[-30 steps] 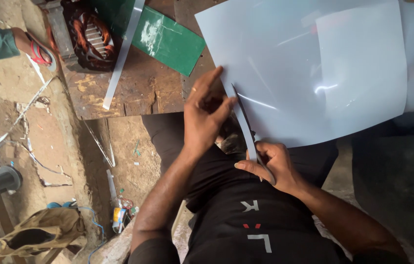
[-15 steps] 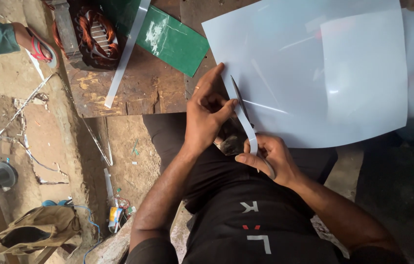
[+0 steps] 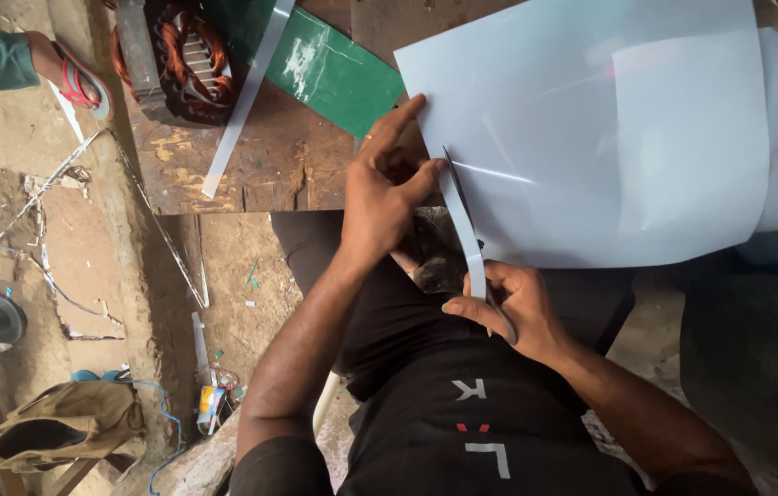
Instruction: Cutting a white insulation sheet into thin strips using large scissors.
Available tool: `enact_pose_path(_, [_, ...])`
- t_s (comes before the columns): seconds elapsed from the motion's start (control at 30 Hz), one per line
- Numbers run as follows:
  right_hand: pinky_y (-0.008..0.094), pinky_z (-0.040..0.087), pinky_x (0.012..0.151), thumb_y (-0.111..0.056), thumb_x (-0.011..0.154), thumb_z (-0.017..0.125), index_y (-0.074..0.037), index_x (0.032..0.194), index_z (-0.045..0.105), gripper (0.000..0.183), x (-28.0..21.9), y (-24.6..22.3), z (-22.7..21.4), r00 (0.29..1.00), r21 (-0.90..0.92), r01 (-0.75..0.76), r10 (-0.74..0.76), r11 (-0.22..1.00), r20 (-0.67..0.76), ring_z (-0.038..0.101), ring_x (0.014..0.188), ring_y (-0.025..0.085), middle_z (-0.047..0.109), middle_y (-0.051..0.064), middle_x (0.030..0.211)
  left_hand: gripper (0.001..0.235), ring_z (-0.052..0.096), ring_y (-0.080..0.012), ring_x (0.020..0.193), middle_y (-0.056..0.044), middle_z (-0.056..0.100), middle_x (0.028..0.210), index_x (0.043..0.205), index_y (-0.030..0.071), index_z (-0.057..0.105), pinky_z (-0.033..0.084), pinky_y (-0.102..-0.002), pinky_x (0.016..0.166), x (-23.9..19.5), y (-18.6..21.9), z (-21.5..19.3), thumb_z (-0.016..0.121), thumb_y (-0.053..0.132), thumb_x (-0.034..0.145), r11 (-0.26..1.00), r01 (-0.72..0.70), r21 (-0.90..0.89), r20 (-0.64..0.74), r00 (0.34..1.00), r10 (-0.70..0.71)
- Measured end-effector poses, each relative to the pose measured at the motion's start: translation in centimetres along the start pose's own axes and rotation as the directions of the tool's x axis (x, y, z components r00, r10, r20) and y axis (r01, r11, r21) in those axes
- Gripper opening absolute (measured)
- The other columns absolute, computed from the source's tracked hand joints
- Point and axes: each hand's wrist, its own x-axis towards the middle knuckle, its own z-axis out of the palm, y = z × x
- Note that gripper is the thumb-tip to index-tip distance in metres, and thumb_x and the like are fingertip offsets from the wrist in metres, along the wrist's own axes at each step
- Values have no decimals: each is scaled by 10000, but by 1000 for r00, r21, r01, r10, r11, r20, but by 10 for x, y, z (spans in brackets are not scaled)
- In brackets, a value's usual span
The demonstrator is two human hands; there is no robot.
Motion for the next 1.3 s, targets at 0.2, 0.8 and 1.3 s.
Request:
enact_pose_path(0.2, [225, 380, 457, -341, 835, 811, -81, 763, 659, 309, 16, 2, -3, 1000, 5, 19, -19, 1000, 15, 488, 491, 42, 564, -43, 588, 730, 625, -58, 845, -122, 410, 1609, 1558, 34, 415, 642, -244, 769, -3, -4, 2, 673, -135, 896, 999, -30, -22, 39, 999, 31])
enact_pose_path(0.8, [202, 405, 415, -308, 839, 826, -54, 741, 655, 322, 26, -9, 3, 1000, -2, 18, -18, 1000, -7, 526, 442, 38, 584, -34, 542, 738, 583, -36, 808, -115, 416, 1615, 1548, 28, 446, 595, -216, 752, -7, -7, -6, 724, -126, 882, 1000, -17, -26, 35, 999, 18])
enact_pose_path(1.3, [204, 416, 412, -204, 832, 849, -71, 667, 589, 335, 30, -20, 6, 996, -29, 90, -90, 996, -26, 519, 437, 36, 571, -40, 547, 612, 681, -53, 1015, -93, 562, 1429, 1547, 11, 506, 596, -229, 936, 3, -8, -14, 740, -67, 987, 995, -97, -40, -38, 995, 95])
